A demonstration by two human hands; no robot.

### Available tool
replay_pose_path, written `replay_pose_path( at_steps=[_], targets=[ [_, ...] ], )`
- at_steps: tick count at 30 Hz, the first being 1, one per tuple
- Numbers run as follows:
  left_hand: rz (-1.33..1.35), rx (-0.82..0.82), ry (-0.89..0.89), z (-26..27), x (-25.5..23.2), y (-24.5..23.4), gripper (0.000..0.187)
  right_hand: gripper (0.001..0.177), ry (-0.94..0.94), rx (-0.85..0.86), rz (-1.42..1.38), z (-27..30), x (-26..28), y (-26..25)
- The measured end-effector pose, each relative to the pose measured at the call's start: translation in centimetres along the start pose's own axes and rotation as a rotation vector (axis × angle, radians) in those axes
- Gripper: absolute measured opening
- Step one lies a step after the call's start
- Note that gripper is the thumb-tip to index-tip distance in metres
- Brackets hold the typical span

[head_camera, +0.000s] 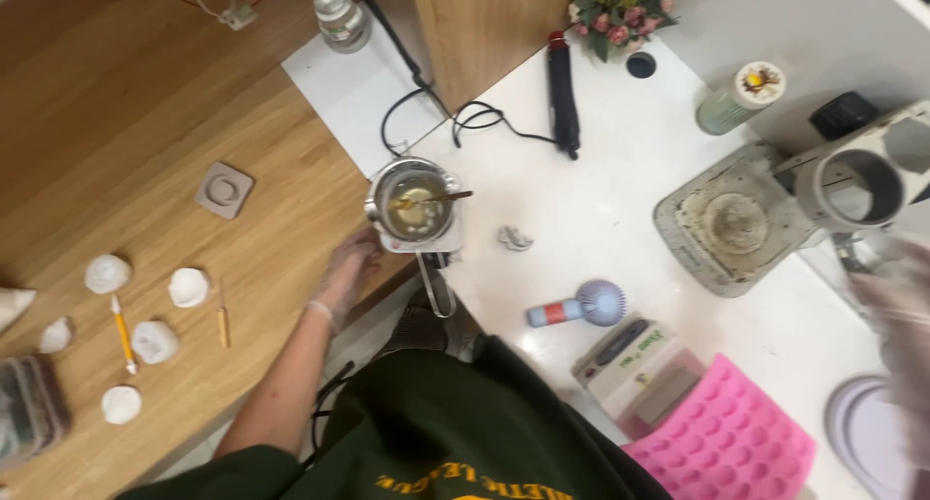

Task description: Preparing wax, cooling molds with a fan, and adjusting wicks/decorations for candle production.

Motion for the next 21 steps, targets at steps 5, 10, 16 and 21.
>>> replay_pose_path(
  at_steps=[5, 10, 16, 21],
  targets=[
    [-0.146, 0.033, -0.034, 1.6, -4.6, 2.7, 0.048, 0.065, -0.094, 0.084, 0.264, -7.2, -2.7, 20.5],
    [-0.238, 0.107, -0.026, -1.6, -2.2, 1.1, 0.05, 0.071, -0.217, 0.127, 0.65, -16.3, -7.3, 37.0],
    [-0.356, 0.154, -0.104, -1.4, -3.9, 0.7, 0.051, 0.041, -0.229, 0.053, 0.814, -19.8, -10.8, 37.9],
    [-0.299, 0.191, -0.071, -2.9, -3.8, 0.5, 0.052, 0.039, -0.169, -0.152, 0.781, -19.7, -7.9, 33.5]
  ],
)
Point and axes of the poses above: each hand's wrist, its own z-axis away from the middle knuckle, its own y-axis out of the palm, x = y × z, the point moved 1 cm from there along -z, towards the middle knuckle, and after that the axes turned 4 degrees about -x, right-handed, at the moved point
